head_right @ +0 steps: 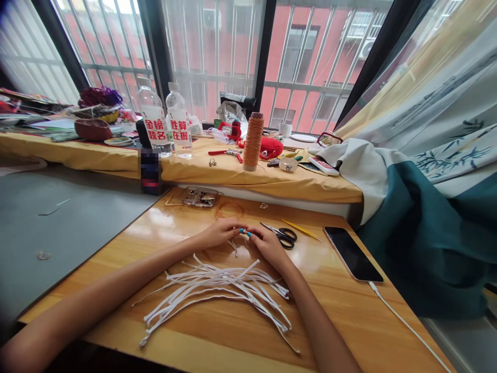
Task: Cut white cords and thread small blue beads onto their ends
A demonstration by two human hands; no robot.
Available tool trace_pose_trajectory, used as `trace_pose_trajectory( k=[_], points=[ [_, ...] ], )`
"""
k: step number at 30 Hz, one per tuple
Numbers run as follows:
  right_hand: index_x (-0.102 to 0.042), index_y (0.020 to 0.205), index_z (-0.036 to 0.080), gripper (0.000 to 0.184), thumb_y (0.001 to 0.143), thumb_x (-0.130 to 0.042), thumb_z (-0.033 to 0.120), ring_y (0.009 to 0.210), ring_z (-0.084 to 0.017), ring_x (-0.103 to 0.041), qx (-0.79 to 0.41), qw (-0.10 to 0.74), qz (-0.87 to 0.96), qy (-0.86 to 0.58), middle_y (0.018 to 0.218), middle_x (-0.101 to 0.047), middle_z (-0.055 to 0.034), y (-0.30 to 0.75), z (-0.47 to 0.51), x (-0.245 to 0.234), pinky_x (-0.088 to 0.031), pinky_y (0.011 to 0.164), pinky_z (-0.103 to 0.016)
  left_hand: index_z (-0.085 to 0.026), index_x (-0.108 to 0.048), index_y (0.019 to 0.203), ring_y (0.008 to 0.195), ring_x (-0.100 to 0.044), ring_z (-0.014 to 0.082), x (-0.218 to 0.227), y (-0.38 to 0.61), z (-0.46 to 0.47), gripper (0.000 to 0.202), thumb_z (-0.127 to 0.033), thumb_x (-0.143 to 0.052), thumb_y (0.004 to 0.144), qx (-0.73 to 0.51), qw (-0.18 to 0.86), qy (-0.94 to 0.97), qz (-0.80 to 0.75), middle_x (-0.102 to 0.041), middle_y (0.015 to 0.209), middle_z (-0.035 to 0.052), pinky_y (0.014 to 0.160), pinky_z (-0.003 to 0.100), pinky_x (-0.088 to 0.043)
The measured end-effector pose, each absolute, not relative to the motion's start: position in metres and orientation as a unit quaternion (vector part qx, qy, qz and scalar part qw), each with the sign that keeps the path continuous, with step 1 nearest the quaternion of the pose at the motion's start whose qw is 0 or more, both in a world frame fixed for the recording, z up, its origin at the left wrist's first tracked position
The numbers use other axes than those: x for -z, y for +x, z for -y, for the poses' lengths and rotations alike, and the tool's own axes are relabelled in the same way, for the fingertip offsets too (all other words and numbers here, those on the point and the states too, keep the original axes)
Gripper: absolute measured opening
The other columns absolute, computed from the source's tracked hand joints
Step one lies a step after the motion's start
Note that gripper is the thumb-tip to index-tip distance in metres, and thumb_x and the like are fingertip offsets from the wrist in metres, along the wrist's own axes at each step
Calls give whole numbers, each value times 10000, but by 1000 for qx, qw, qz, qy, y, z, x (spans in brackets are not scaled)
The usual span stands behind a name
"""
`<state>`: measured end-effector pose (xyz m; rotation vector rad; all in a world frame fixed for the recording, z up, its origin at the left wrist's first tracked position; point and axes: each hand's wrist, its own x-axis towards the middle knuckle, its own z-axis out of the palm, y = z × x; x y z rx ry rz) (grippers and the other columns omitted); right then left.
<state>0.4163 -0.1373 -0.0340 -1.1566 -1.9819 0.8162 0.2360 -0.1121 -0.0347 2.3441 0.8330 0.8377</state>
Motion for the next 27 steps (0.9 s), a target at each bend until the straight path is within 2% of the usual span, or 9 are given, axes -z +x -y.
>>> trace_pose_trajectory(
  k=[4,9,23,27],
  points=[
    [-629,893,195,218,741,-481,245,864,-186,-547,-275,328,789,-440,931,-628,-54,419,136,36,-387,786,-299,-146,-611,927,818,-541,133,43,236,108,233,-147,-414,802,-338,209,864,-311,-619,885,63,740,231,-410],
    [-647,876,199,220,771,-458,237,806,-174,-554,-243,305,810,-438,880,-638,-48,419,136,35,-399,737,-284,-148,-615,900,808,-524,130,47,235,106,216,-149,-425,799,-346,168,875,-295,-604,838,59,737,224,-405],
    [-648,789,177,234,790,-445,292,758,-176,-544,-223,301,808,-455,809,-631,-53,414,136,39,-389,706,-285,-137,-595,855,795,-536,119,39,237,110,140,-145,-488,765,-306,221,866,-328,-615,846,43,731,216,-406],
    [-640,852,191,232,788,-445,298,793,-172,-547,-260,302,799,-450,852,-629,-44,415,135,38,-385,731,-280,-143,-591,899,834,-537,129,42,237,107,192,-135,-434,789,-319,219,855,-346,-615,883,52,757,233,-406]
  ],
)
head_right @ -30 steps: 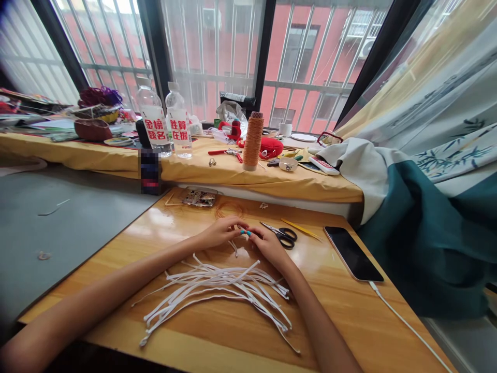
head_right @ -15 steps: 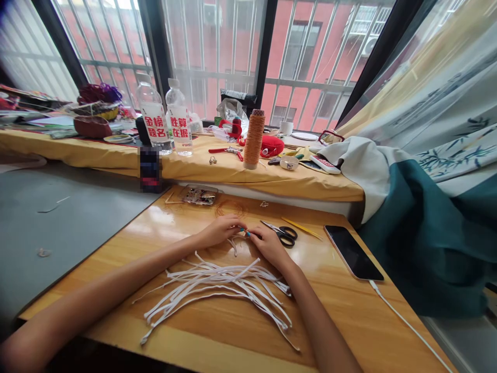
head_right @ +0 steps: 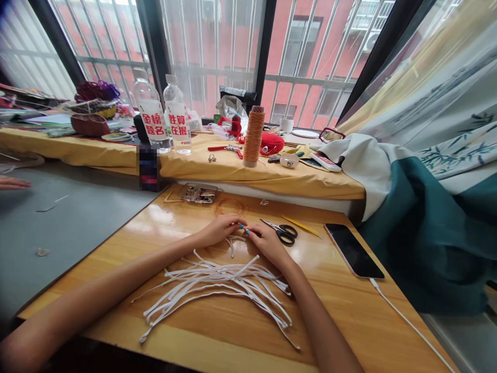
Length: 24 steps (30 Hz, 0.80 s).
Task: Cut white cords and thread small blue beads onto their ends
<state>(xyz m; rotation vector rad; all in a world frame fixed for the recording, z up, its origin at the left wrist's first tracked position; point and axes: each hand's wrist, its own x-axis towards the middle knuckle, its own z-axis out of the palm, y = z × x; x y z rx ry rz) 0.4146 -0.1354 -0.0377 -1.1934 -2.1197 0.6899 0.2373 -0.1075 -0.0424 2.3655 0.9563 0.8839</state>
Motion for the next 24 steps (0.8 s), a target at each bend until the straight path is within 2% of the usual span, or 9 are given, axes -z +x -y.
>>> trace_pose_trajectory(
  k=[4,9,15,20,24],
  points=[
    [-629,835,180,231,779,-447,312,794,-169,-539,-285,304,792,-447,848,-619,-39,415,136,35,-380,731,-272,-147,-585,946,864,-534,131,42,236,107,237,-127,-401,799,-317,222,865,-320,-609,929,60,784,243,-402],
    [-586,725,173,215,773,-414,293,738,-156,-523,-321,313,771,-452,757,-594,-20,417,137,31,-375,704,-263,-150,-591,974,826,-520,140,40,236,110,246,-176,-415,804,-309,177,892,-279,-592,879,74,752,240,-402],
    [-553,650,177,235,759,-420,337,672,-143,-501,-327,297,777,-449,669,-556,0,418,137,29,-367,642,-251,-153,-609,920,783,-513,136,43,236,109,230,-218,-415,816,-293,163,901,-275,-585,822,66,715,227,-391],
    [-555,630,180,263,759,-424,368,650,-144,-482,-307,290,785,-452,641,-537,-2,417,138,28,-359,631,-254,-145,-627,883,742,-511,125,42,235,110,210,-206,-442,802,-285,174,898,-286,-587,784,57,677,205,-379],
    [-581,661,185,267,783,-392,330,661,-141,-485,-294,284,789,-459,669,-551,-7,416,138,27,-358,637,-249,-135,-637,837,705,-509,112,38,235,110,194,-188,-456,792,-271,230,885,-300,-599,742,34,650,188,-364]
  ],
)
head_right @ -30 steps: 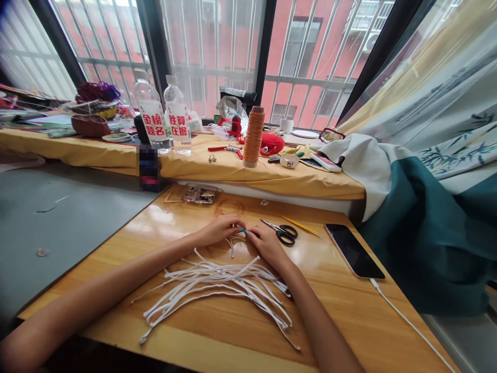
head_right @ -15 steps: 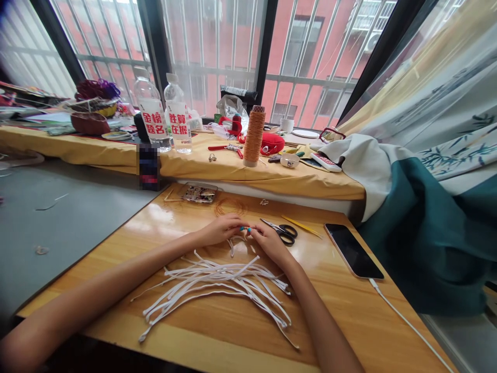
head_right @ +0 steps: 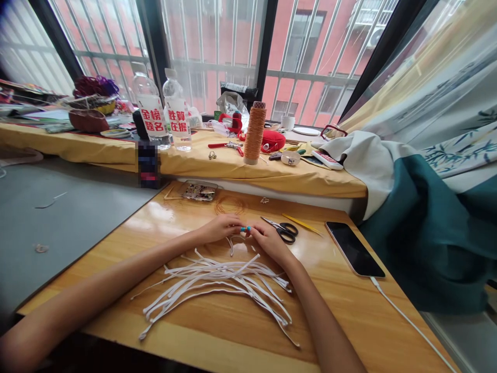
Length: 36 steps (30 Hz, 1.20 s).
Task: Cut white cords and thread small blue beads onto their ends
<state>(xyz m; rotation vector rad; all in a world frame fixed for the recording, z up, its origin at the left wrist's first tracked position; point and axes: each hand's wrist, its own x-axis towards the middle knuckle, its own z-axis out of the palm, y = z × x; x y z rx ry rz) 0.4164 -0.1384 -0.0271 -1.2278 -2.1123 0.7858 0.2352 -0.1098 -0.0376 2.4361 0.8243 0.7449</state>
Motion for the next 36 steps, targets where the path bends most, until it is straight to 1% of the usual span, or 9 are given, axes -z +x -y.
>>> trace_pose_trajectory(
  k=[3,8,12,16,20,23,25,29,36],
  points=[
    [-586,680,182,267,791,-373,298,615,-131,-472,-311,275,782,-465,646,-540,-3,417,138,28,-357,594,-242,-127,-627,842,671,-503,103,37,235,108,209,-197,-434,801,-263,295,859,-326,-594,709,15,621,182,-361],
    [-566,667,176,312,814,-339,331,569,-124,-450,-340,275,772,-461,619,-526,-4,416,137,29,-355,555,-238,-107,-564,959,710,-514,98,38,236,107,275,-270,-392,820,-313,412,785,-340,-590,777,27,659,194,-387],
    [-564,656,179,323,823,-332,328,594,-127,-460,-313,272,784,-462,632,-533,-7,415,137,28,-358,580,-240,-110,-560,965,691,-496,96,35,235,110,289,-292,-510,747,-310,419,782,-342,-590,800,24,632,195,-380],
    [-578,657,176,309,817,-343,297,651,-140,-487,-280,263,800,-461,673,-562,-17,413,138,26,-366,632,-253,-111,-556,952,711,-496,96,35,235,110,252,-183,-530,713,-311,418,786,-333,-590,823,27,641,195,-379],
    [-609,749,168,277,806,-363,281,711,-157,-514,-280,270,796,-464,735,-596,-33,413,139,27,-375,676,-270,-111,-542,940,701,-504,96,38,236,108,249,-180,-538,700,-326,444,768,-326,-586,794,23,637,198,-381],
    [-607,895,164,267,793,-388,276,755,-169,-531,-289,281,785,-470,785,-616,-42,414,138,29,-383,698,-280,-105,-537,919,721,-526,107,39,235,106,234,-230,-517,723,-339,508,728,-312,-591,805,36,655,214,-392],
    [-601,934,166,271,787,-399,270,784,-173,-540,-298,287,783,-464,826,-625,-46,414,138,30,-388,711,-283,-106,-546,893,741,-533,110,39,235,105,219,-244,-515,726,-344,538,707,-304,-594,809,38,680,221,-393],
    [-617,873,166,226,761,-443,260,832,-176,-549,-294,301,787,-451,903,-628,-55,415,137,33,-387,753,-285,-115,-563,864,711,-516,96,41,235,103,204,-229,-552,695,-334,532,715,-306,-588,787,20,660,207,-383],
    [-623,831,168,204,753,-460,261,807,-180,-562,-260,321,788,-457,873,-639,-55,409,139,34,-396,734,-286,-112,-538,875,675,-491,82,40,237,106,174,-169,-508,713,-328,491,744,-313,-557,753,7,630,188,-376]
  ],
)
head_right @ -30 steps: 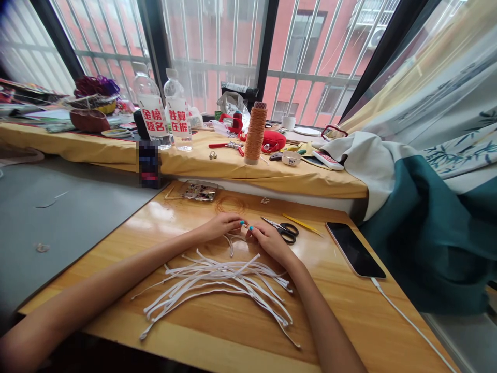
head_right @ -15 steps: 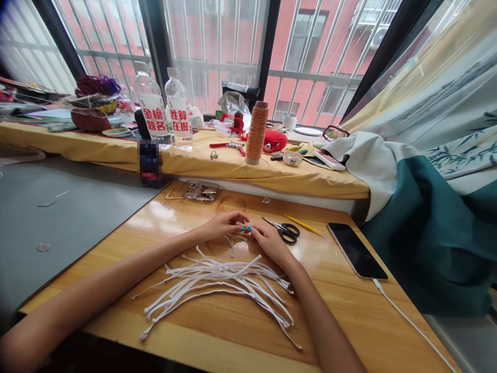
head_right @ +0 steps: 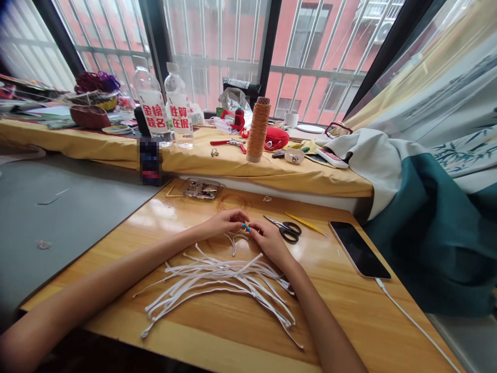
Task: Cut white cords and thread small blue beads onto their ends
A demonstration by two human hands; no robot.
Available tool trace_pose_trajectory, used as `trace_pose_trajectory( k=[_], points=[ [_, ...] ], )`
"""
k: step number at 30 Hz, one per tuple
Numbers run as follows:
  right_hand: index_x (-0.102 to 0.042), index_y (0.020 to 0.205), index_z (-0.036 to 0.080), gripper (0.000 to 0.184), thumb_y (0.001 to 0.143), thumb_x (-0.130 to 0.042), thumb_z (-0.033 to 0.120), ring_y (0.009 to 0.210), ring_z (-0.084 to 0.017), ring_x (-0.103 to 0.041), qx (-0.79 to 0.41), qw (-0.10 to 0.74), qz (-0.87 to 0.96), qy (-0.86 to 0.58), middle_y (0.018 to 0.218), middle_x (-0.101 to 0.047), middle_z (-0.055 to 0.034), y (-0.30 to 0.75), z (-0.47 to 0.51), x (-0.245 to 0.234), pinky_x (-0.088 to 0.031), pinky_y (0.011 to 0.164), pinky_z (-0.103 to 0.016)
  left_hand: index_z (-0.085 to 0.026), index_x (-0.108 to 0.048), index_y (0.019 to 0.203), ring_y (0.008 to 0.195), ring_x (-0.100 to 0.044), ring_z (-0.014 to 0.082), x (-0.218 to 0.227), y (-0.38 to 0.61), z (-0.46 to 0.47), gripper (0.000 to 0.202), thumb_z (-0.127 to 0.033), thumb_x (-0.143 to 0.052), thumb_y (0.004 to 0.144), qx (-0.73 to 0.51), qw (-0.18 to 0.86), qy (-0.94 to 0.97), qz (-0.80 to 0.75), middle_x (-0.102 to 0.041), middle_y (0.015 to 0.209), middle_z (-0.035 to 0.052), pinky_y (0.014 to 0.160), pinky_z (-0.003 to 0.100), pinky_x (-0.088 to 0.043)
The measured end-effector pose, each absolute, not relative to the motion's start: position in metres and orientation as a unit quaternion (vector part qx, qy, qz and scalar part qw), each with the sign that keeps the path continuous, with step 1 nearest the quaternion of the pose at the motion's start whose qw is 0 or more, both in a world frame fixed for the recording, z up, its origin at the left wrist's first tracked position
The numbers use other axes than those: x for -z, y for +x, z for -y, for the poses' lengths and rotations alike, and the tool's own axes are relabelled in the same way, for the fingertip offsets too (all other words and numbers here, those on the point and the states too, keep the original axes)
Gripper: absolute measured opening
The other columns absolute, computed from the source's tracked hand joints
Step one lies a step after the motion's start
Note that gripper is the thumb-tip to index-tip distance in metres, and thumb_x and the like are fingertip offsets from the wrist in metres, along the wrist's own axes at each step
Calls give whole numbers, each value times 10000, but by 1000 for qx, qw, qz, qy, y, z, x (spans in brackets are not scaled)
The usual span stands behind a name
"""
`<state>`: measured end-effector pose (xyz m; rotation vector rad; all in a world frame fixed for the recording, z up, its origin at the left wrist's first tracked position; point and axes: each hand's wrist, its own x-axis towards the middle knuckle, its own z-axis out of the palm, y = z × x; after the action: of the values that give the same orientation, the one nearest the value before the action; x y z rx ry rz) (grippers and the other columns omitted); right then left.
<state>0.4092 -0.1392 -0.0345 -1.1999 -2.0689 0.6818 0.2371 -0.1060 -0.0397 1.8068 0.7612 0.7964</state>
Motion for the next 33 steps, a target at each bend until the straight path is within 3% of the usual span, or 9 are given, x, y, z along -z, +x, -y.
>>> trace_pose_trajectory(
  k=[4,10,14,17,23,28,33],
  points=[
    [-612,843,179,201,766,-446,262,748,-168,-564,-233,334,780,-475,823,-642,-42,407,141,33,-395,688,-270,-117,-528,891,718,-496,94,36,239,107,188,-241,-455,769,-364,429,746,-358,-566,816,26,648,193,-376],
    [-607,800,165,223,775,-429,297,601,-155,-529,-196,344,745,-536,672,-613,-37,406,143,31,-374,583,-257,-127,-576,707,651,-495,109,32,236,109,338,-400,-400,798,-411,295,738,-446,-572,676,9,610,206,-358],
    [-608,800,172,218,766,-444,312,570,-140,-507,-217,358,737,-530,666,-595,-23,406,144,30,-366,568,-250,-133,-626,739,674,-515,113,30,236,114,224,-320,-503,752,-352,279,799,-400,-615,706,16,623,198,-357],
    [-598,727,175,230,766,-450,347,531,-120,-472,-283,367,730,-503,592,-542,6,406,142,31,-355,545,-238,-124,-630,809,688,-523,103,30,237,115,168,-218,-504,751,-333,310,811,-368,-627,760,24,634,184,-366],
    [-572,607,158,327,697,-512,467,461,-78,-383,-409,453,604,-512,527,-449,33,406,137,36,-297,447,-210,-114,-619,859,645,-507,91,33,236,111,179,-180,-495,748,-327,352,803,-352,-607,716,15,612,179,-369],
    [-599,636,155,222,617,-615,375,445,-46,-340,-536,526,456,-477,556,-441,42,403,144,26,-281,418,-183,-113,-615,796,674,-490,100,34,237,109,148,-207,-522,732,-333,361,804,-335,-595,730,21,607,186,-360],
    [-554,667,170,148,646,-591,312,380,-33,-303,-662,494,371,-425,537,-435,54,403,148,17,-282,374,-176,-116,-597,768,611,-462,86,35,236,110,156,-237,-504,740,-312,409,791,-330,-554,653,-1,566,182,-343]
  ],
)
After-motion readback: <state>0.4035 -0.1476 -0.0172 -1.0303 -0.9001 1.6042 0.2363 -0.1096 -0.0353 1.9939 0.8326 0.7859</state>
